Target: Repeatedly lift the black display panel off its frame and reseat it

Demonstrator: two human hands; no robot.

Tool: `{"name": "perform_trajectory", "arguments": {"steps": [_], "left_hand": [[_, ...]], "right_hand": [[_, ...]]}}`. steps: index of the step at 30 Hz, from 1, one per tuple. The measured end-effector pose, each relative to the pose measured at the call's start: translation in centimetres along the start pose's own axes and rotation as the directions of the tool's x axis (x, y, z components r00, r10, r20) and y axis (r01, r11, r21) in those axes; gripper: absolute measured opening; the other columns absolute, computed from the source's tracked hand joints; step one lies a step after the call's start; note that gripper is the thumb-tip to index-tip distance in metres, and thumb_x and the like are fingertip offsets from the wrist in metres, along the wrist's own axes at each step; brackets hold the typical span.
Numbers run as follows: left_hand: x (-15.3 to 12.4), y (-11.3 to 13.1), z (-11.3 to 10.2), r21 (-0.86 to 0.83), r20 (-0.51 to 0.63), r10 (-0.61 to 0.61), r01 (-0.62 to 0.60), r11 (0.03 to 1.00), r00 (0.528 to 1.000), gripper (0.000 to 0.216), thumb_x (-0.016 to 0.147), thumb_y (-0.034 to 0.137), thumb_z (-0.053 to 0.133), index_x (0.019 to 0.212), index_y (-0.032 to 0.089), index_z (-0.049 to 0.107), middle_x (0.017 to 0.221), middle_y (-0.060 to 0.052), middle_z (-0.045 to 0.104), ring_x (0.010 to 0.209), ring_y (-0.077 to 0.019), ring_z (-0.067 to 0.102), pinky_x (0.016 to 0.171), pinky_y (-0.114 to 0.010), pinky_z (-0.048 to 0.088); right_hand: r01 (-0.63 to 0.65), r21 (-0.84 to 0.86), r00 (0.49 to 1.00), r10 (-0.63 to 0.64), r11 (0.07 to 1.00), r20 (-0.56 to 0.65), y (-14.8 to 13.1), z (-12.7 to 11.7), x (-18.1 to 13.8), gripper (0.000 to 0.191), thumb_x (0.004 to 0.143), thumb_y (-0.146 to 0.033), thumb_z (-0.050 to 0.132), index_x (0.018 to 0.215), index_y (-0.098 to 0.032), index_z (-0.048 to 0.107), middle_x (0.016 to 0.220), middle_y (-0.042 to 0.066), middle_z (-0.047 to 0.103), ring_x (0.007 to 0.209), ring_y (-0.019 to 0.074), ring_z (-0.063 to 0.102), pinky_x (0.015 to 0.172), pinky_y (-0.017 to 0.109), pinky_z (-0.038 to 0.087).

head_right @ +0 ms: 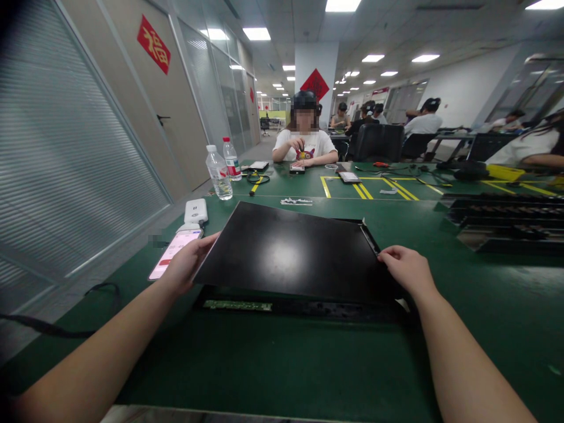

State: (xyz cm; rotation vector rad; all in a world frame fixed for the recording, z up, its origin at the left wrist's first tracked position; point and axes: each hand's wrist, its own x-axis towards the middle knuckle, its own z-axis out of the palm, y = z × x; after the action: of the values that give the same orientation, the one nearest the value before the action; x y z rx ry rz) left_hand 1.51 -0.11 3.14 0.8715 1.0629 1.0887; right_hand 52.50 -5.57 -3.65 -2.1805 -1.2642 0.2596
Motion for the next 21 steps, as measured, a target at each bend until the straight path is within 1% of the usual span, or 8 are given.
{"name": "perform_trajectory", "arguments": {"steps": [2, 5, 7, 11, 15, 19, 21], "left_hand": [[-0.18, -0.04, -0.05, 0.019, 0.035, 0.036, -0.037, 0.999, 0.999, 0.049, 0.088, 0.027, 0.078, 0.135, 0.012, 0.083, 0.112, -0.013, 0.089, 0.102, -0.0346, 0.086, 0.082, -0.038, 0.071], [-0.49, -0.09, -0.34, 0.1, 0.088, 0.109, -0.117, 0.988, 0.99, 0.056, 0.077, 0.033, 0.093, 0.13, 0.016, 0.085, 0.115, -0.012, 0.089, 0.109, -0.0367, 0.084, 0.085, -0.037, 0.069], [-0.66, -0.08, -0.53, 0.132, 0.117, 0.137, -0.152, 0.98, 0.984, 0.06, 0.072, 0.034, 0.098, 0.128, 0.018, 0.087, 0.117, -0.012, 0.089, 0.111, -0.0369, 0.084, 0.084, -0.034, 0.068], [-0.76, -0.09, -0.62, 0.134, 0.147, 0.132, -0.152, 0.979, 0.98, 0.06, 0.071, 0.033, 0.098, 0.128, 0.019, 0.087, 0.116, -0.013, 0.089, 0.106, -0.0359, 0.084, 0.077, -0.033, 0.068], [-0.76, -0.16, -0.53, 0.118, 0.145, 0.12, -0.138, 0.983, 0.982, 0.061, 0.071, 0.03, 0.096, 0.131, 0.018, 0.085, 0.114, -0.013, 0.089, 0.101, -0.0346, 0.085, 0.072, -0.032, 0.068], [-0.81, -0.16, -0.54, 0.105, 0.144, 0.116, -0.131, 0.986, 0.983, 0.063, 0.072, 0.028, 0.096, 0.133, 0.018, 0.084, 0.115, -0.012, 0.089, 0.099, -0.0324, 0.085, 0.071, -0.03, 0.067], [-0.8, -0.19, -0.6, 0.099, 0.146, 0.12, -0.135, 0.986, 0.982, 0.065, 0.071, 0.029, 0.097, 0.134, 0.017, 0.083, 0.116, -0.012, 0.089, 0.098, -0.032, 0.085, 0.072, -0.03, 0.068]], "right_hand": [[-0.005, -0.006, 1.0, 0.005, 1.0, 0.004, 0.08, 0.0, 0.01, 0.022, 0.075, -0.049, 0.07, 0.077, -0.03, 0.08, 0.077, 0.006, 0.079, 0.077, 0.0294, 0.074, 0.076, 0.043, 0.055], [0.007, -0.007, 1.0, -0.007, 1.0, 0.006, 0.25, -0.01, 0.13, 0.022, 0.075, -0.05, 0.07, 0.076, -0.03, 0.08, 0.077, 0.006, 0.079, 0.077, 0.0298, 0.074, 0.074, 0.043, 0.055], [0.028, 0.002, 1.0, -0.028, 1.0, -0.003, 0.41, 0.06, 0.24, 0.023, 0.074, -0.051, 0.071, 0.075, -0.03, 0.08, 0.076, 0.006, 0.08, 0.076, 0.0303, 0.074, 0.073, 0.043, 0.055], [0.03, 0.006, 0.999, -0.029, 1.0, -0.023, 0.58, 0.35, 0.3, 0.022, 0.073, -0.051, 0.07, 0.075, -0.031, 0.08, 0.074, 0.005, 0.079, 0.076, 0.0301, 0.074, 0.073, 0.043, 0.055], [0.001, 0.004, 1.0, -0.001, 1.0, -0.022, 0.37, 0.42, 0.14, 0.022, 0.076, -0.05, 0.069, 0.075, -0.031, 0.079, 0.077, 0.006, 0.079, 0.077, 0.0294, 0.073, 0.076, 0.044, 0.055], [-0.025, 0.028, 1.0, 0.025, 0.999, 0.0, -0.11, 0.28, -0.16, 0.021, 0.076, -0.048, 0.07, 0.077, -0.03, 0.08, 0.078, 0.006, 0.079, 0.077, 0.0285, 0.073, 0.077, 0.043, 0.055], [-0.035, 0.081, 0.999, 0.036, 0.996, -0.009, -0.37, 0.2, -0.34, 0.021, 0.074, -0.047, 0.071, 0.077, -0.029, 0.08, 0.079, 0.006, 0.08, 0.074, 0.0272, 0.072, 0.077, 0.042, 0.055]]}}
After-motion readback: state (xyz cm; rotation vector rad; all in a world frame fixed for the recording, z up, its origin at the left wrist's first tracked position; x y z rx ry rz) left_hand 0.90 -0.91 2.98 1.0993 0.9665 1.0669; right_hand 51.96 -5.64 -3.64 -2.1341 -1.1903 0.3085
